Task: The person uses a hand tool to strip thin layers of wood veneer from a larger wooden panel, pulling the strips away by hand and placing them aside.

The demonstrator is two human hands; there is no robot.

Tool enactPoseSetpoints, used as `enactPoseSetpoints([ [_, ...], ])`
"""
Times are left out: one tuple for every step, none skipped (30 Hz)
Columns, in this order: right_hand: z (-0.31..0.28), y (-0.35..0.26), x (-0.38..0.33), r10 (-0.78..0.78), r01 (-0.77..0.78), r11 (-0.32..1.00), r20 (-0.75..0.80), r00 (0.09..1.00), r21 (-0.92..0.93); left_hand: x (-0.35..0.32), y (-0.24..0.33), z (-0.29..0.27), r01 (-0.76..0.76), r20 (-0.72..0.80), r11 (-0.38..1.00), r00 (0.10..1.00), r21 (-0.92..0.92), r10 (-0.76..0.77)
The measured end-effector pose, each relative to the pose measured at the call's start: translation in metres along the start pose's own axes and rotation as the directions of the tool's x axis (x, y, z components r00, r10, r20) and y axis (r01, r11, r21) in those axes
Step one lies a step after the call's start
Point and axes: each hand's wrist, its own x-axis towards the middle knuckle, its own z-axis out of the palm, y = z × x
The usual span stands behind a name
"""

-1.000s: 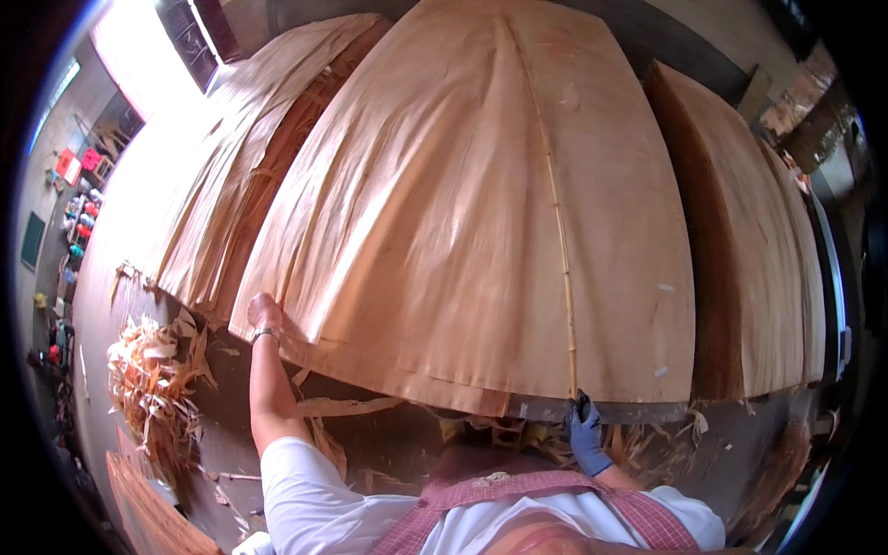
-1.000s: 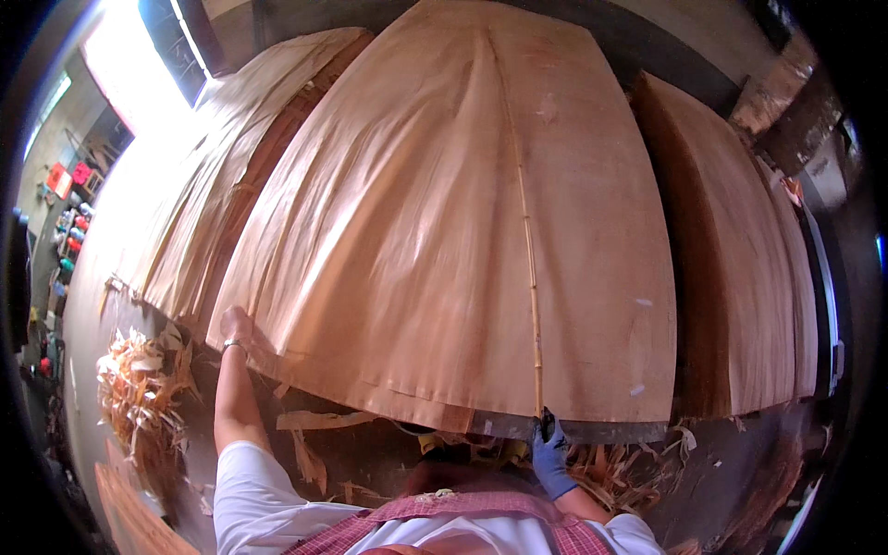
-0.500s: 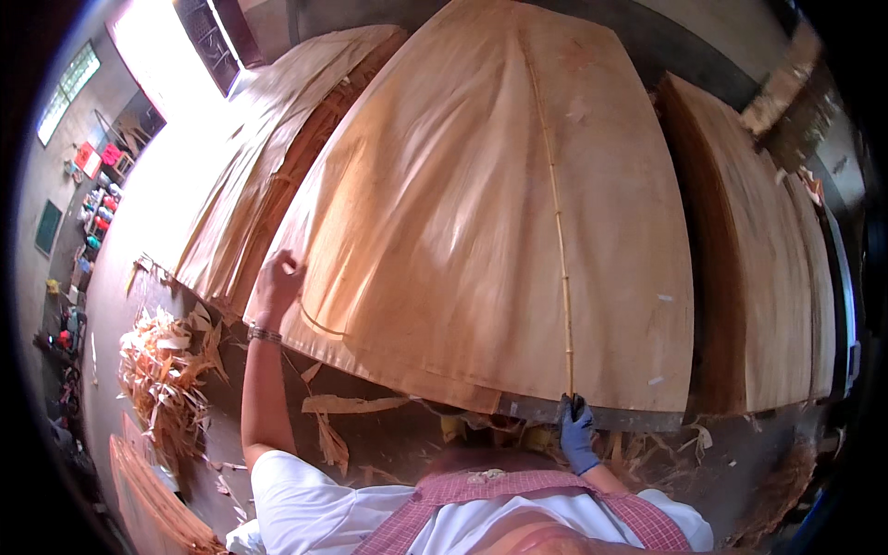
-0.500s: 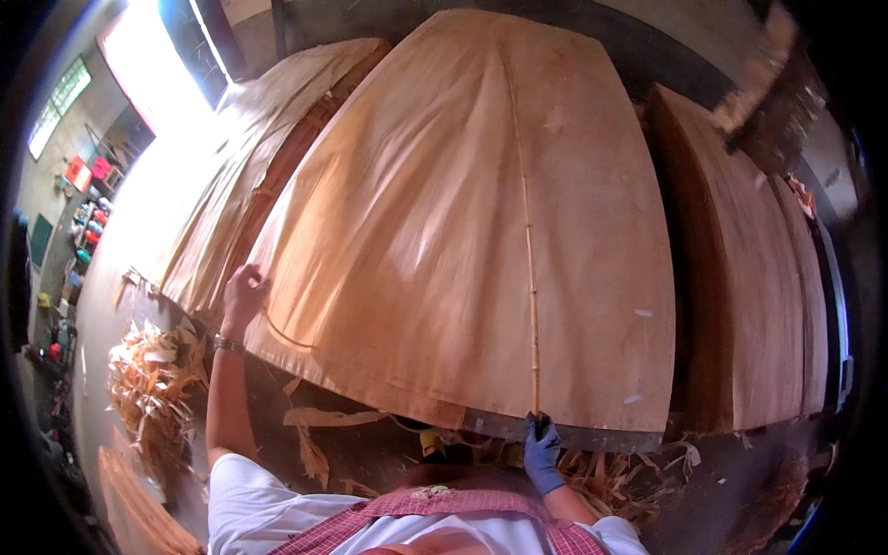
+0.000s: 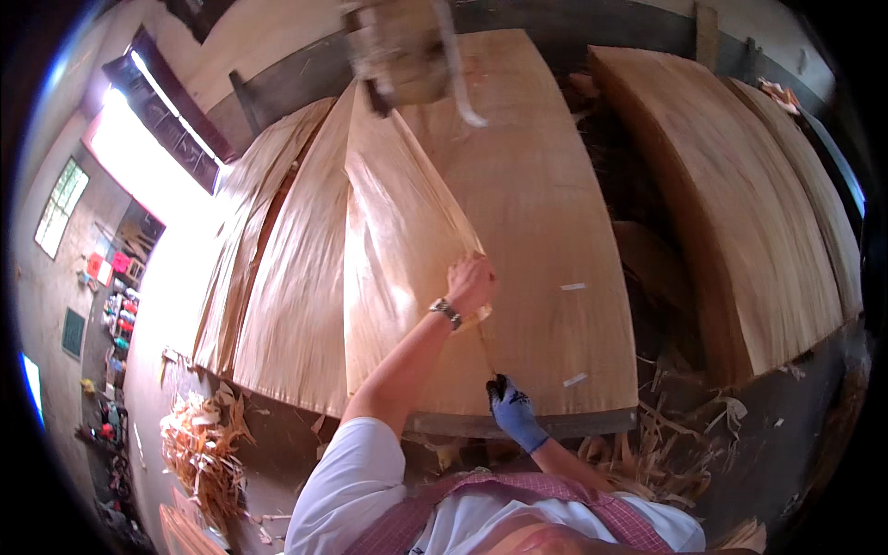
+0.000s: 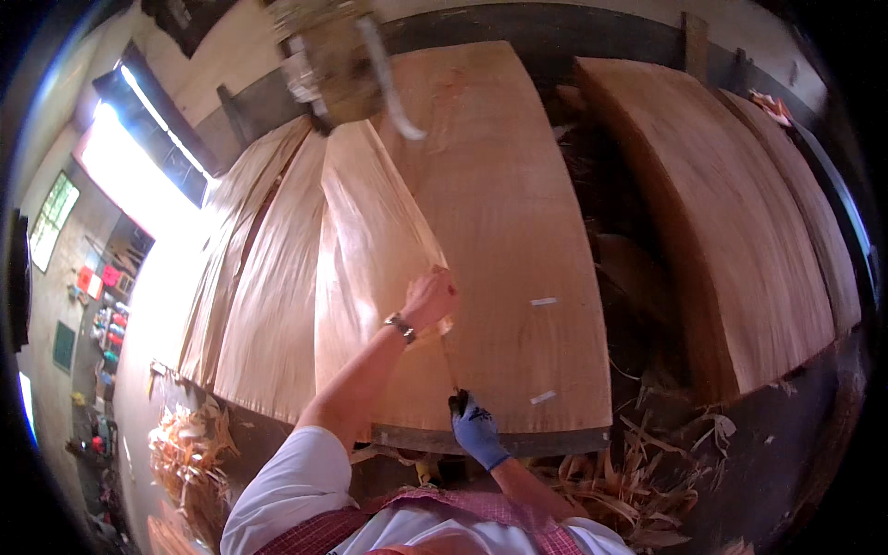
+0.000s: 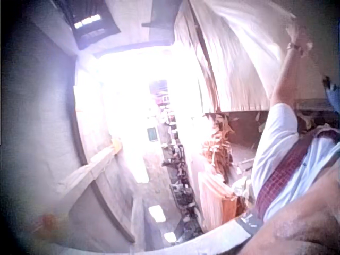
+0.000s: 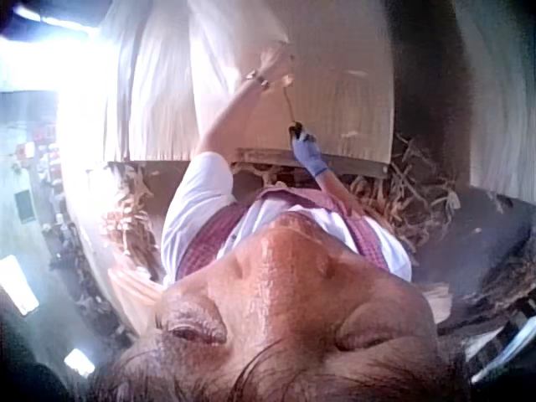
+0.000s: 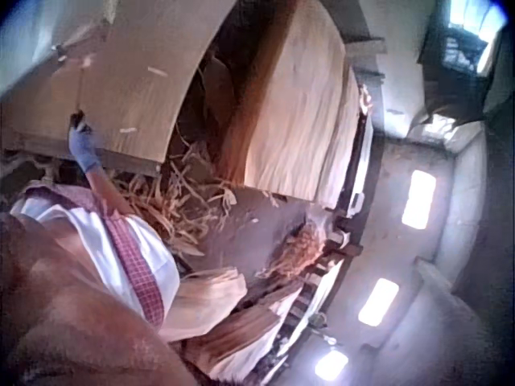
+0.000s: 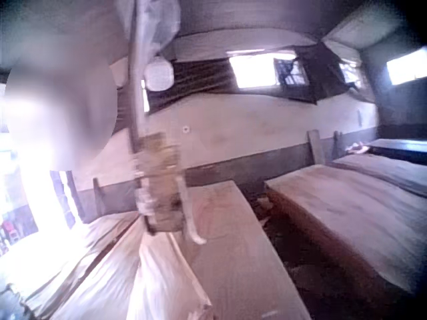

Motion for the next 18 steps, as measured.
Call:
enactPoseSetpoints([
  [-0.009, 0.003, 0.003, 0.101, -0.121, 0.976, 0.115, 0.988, 0.181, 0.010, 0.016, 0.021, 0.000, 0.023, 1.000, 1.000, 0.013, 0.000],
  [-0.021, 0.005, 0.010, 0.187, -0.259, 0.907, 0.232, 0.954, 0.333, 0.018, 0.038, 0.036, -0.037, 0.058, 0.999, 0.998, -0.015, 0.038],
  [-0.031, 0.006, 0.015, 0.242, -0.395, 0.794, 0.357, 0.902, 0.462, 0.024, 0.057, 0.049, -0.074, 0.092, 0.996, 0.993, -0.041, 0.078],
  [-0.029, 0.019, 0.012, 0.189, -0.214, 0.917, 0.107, 0.976, 0.335, 0.032, 0.080, 0.060, -0.114, 0.126, 0.991, 0.985, -0.073, 0.122],
  [-0.016, 0.037, 0.006, 0.078, -0.058, 0.988, -0.132, 0.988, 0.146, 0.038, 0.104, 0.067, -0.134, 0.144, 0.985, 0.978, -0.111, 0.149],
  [-0.010, 0.048, 0.003, -0.082, 0.057, 0.995, -0.329, 0.941, -0.086, 0.043, 0.123, 0.074, -0.146, 0.162, 0.978, 0.972, -0.149, 0.170],
  [-0.026, 0.040, 0.000, -0.029, 0.011, 0.997, -0.264, 0.964, -0.070, 0.047, 0.134, 0.085, -0.144, 0.183, 0.970, 0.966, -0.194, 0.180],
  [-0.062, 0.013, -0.005, 0.019, -0.031, 0.998, -0.190, 0.982, -0.057, 0.050, 0.140, 0.098, -0.148, 0.180, 0.957, 0.964, -0.251, 0.196],
  [-0.086, -0.002, -0.008, 0.067, -0.074, 0.996, -0.122, 0.990, -0.047, 0.053, 0.147, 0.110, -0.158, 0.171, 0.939, 0.961, -0.306, 0.218],
  [-0.077, 0.014, -0.004, -0.043, 0.037, 0.999, -0.212, 0.976, -0.034, 0.056, 0.160, 0.119, -0.180, 0.160, 0.915, 0.955, -0.361, 0.251],
  [-0.080, 0.012, 0.002, -0.056, 0.059, 0.998, -0.206, 0.977, 0.012, 0.057, 0.161, 0.130, -0.208, 0.135, 0.902, 0.952, -0.378, 0.276],
  [-0.081, 0.009, 0.011, -0.070, 0.083, 0.995, -0.197, 0.978, 0.059, 0.058, 0.159, 0.140, -0.232, 0.110, 0.890, 0.949, -0.393, 0.296],
  [-0.083, 0.008, 0.025, -0.087, 0.109, 0.990, -0.207, 0.975, 0.094, 0.066, 0.166, 0.144, -0.274, 0.072, 0.869, 0.941, -0.411, 0.331],
  [-0.073, 0.017, 0.030, -0.130, 0.152, 0.987, -0.320, 0.939, 0.045, 0.070, 0.180, 0.141, -0.299, 0.037, 0.850, 0.936, -0.434, 0.349],
  [-0.067, 0.031, 0.043, -0.114, 0.137, 0.989, -0.277, 0.954, 0.064, 0.072, 0.191, 0.137, -0.319, 0.001, 0.832, 0.933, -0.455, 0.359],
  [-0.061, 0.047, 0.056, -0.095, 0.117, 0.990, -0.233, 0.968, 0.083, 0.070, 0.203, 0.134, -0.338, -0.032, 0.812, 0.929, -0.475, 0.368],
  [-0.066, 0.051, 0.065, -0.087, 0.127, 0.979, -0.238, 0.967, 0.159, 0.067, 0.213, 0.127, -0.337, -0.012, 0.806, 0.925, -0.487, 0.379],
  [-0.071, 0.055, 0.072, -0.079, 0.136, 0.963, -0.238, 0.968, 0.231, 0.063, 0.222, 0.120, -0.333, 0.006, 0.801, 0.922, -0.497, 0.387],
])
